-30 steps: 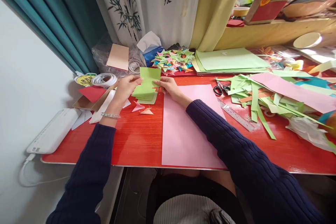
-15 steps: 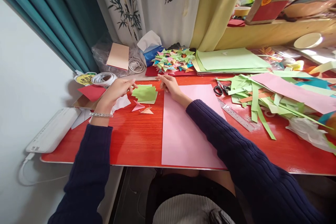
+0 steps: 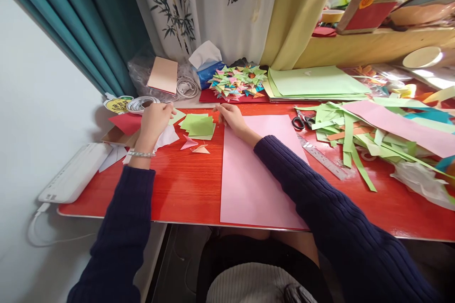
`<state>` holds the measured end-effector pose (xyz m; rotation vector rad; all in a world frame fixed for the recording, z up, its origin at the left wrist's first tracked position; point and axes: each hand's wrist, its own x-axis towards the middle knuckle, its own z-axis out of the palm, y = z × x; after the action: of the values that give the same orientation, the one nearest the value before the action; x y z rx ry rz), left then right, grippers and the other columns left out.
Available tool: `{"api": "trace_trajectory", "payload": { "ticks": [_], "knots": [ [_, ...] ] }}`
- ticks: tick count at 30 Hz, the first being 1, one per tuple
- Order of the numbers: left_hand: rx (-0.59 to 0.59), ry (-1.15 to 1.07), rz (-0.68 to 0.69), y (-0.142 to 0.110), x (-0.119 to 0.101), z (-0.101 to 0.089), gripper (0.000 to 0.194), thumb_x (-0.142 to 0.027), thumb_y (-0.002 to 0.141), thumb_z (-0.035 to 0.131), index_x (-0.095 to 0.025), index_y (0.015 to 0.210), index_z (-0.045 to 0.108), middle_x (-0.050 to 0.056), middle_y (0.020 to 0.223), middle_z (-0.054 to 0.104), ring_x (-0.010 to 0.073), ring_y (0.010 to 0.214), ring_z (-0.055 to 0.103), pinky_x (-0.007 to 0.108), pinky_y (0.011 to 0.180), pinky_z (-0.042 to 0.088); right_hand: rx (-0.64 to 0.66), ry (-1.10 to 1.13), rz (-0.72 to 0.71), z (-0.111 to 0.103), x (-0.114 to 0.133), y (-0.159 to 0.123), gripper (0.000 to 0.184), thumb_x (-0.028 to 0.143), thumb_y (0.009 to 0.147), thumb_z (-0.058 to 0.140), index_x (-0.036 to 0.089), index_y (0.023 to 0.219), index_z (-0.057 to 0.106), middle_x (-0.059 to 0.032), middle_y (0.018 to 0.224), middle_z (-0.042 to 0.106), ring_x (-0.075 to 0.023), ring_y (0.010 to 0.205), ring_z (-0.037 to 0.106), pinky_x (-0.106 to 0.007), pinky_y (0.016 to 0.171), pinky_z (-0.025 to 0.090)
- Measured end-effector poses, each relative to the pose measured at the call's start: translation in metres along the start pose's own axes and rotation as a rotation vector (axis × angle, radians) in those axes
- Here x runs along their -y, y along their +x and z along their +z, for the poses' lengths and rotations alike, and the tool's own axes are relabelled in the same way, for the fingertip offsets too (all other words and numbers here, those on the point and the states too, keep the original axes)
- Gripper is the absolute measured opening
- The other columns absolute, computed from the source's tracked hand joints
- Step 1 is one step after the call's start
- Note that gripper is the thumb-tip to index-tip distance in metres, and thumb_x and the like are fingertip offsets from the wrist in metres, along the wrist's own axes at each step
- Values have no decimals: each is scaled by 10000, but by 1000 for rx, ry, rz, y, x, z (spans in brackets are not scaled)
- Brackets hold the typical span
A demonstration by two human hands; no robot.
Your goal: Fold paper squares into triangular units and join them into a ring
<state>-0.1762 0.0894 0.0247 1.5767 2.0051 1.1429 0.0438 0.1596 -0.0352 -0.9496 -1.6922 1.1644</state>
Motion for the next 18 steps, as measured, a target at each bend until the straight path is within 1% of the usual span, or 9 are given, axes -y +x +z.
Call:
{"api": "trace_trajectory", "payload": {
  "ticks": [2,4,5,6,8,10,13,15,18],
  "knots": [
    [-44,195,21,2,8,8,299,-306,789,611,-195,523,532,56,551,488,220,666,473,287,597,262,3,-136,3,1,0,1,274,339,931,443,162,800,605,1,569,568,-103,506,499,-210,524,358],
    [-23,310,16,2,13,15,360,-297,752,651,-208,460,461,42,495,423,231,643,467,296,600,236,53,-269,0,1,2,3,217,347,892,523,161,833,618,-24,668,631,-131,602,562,-230,596,399],
    [2,330,10,3,15,18,395,-300,741,663,-211,434,431,34,474,394,222,611,451,298,593,219,97,-332,-4,1,3,4,209,360,847,598,158,887,631,-35,735,658,-148,656,586,-243,631,415],
    [29,319,3,3,15,21,425,-301,734,671,-211,414,407,25,458,368,207,577,426,299,584,203,147,-392,-10,1,4,4,278,361,783,683,151,960,637,-50,816,677,-170,721,608,-257,667,429],
    [81,297,-11,4,15,24,466,-301,734,671,-210,392,367,7,440,325,170,513,362,298,561,177,239,-500,-26,1,6,5,542,328,655,808,125,1118,611,-105,1025,669,-225,872,629,-291,746,455],
    [133,246,-25,4,12,27,474,-292,736,662,-208,397,342,-12,438,289,138,476,300,292,535,158,298,-588,-47,2,7,3,692,308,636,832,99,1235,556,-173,1222,585,-275,1004,616,-334,832,466],
    [215,121,-55,0,8,33,429,-310,737,648,-207,450,347,-37,444,272,105,443,253,270,491,148,335,-680,-73,4,8,-1,707,349,717,784,87,1309,500,-214,1332,486,-320,1109,584,-390,926,452],
    [274,23,-86,-3,4,37,383,-320,722,658,-209,501,365,-55,446,271,88,419,242,250,460,143,338,-716,-79,6,8,-3,718,388,742,762,86,1328,475,-215,1329,484,-337,1126,578,-411,937,454],
    [376,-102,-140,-8,-2,41,359,-291,650,721,-210,545,388,-76,440,287,68,389,250,222,421,146,303,-743,-77,8,8,-6,772,435,752,743,81,1361,425,-225,1340,476,-369,1132,575,-444,924,465]
  ]
}}
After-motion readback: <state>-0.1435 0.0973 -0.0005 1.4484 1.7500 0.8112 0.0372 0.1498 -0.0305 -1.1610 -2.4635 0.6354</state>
